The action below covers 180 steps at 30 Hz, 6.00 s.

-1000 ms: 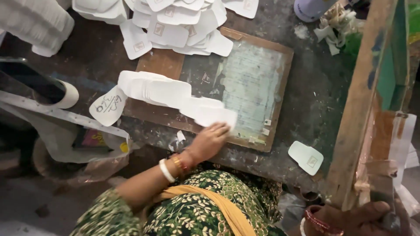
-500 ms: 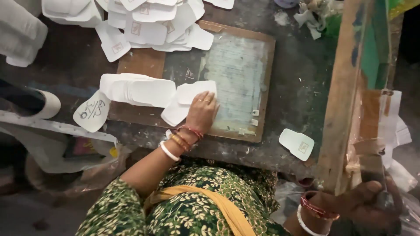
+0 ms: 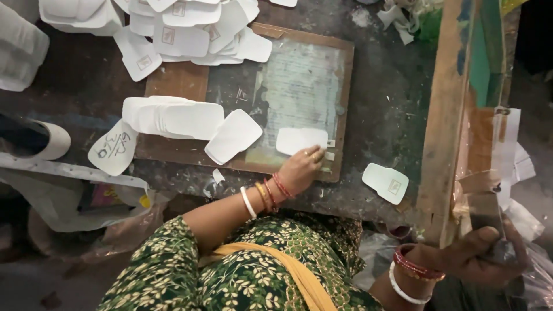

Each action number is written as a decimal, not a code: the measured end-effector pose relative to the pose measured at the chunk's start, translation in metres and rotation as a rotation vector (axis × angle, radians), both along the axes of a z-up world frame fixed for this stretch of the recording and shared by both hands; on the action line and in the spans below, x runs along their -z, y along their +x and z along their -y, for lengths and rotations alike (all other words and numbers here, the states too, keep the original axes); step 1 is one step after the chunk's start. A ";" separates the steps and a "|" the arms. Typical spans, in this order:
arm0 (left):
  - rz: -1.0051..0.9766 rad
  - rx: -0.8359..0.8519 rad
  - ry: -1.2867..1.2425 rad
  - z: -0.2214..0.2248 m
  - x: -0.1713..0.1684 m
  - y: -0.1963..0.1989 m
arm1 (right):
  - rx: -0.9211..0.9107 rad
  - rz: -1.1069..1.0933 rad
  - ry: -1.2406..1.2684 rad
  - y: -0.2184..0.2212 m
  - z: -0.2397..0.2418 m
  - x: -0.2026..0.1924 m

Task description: Using a manual screen printing frame and squeegee to print logos onto small white fabric or plastic parts.

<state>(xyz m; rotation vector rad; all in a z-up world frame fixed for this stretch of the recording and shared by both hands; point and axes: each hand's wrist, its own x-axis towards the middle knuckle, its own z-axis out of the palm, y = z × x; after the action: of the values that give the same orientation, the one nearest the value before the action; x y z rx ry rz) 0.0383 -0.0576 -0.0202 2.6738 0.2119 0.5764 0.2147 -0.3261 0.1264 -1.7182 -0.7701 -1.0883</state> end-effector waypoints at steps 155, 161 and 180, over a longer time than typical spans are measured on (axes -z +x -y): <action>-0.178 0.066 -1.277 -0.012 -0.093 -0.104 | -0.651 -0.216 -0.465 -0.092 -0.100 0.044; -0.097 -0.348 -0.241 -0.057 -0.039 -0.046 | -0.349 -0.031 -0.067 -0.039 -0.040 0.034; 0.026 -0.472 -0.072 -0.062 -0.001 -0.099 | -0.048 -0.043 -0.266 -0.001 -0.005 -0.005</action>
<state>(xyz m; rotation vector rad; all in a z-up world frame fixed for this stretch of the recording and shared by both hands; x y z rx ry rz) -0.0604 0.0045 -0.0197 2.5470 0.8530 0.7234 0.2134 -0.3209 0.1317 -1.9275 -0.9581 -0.9457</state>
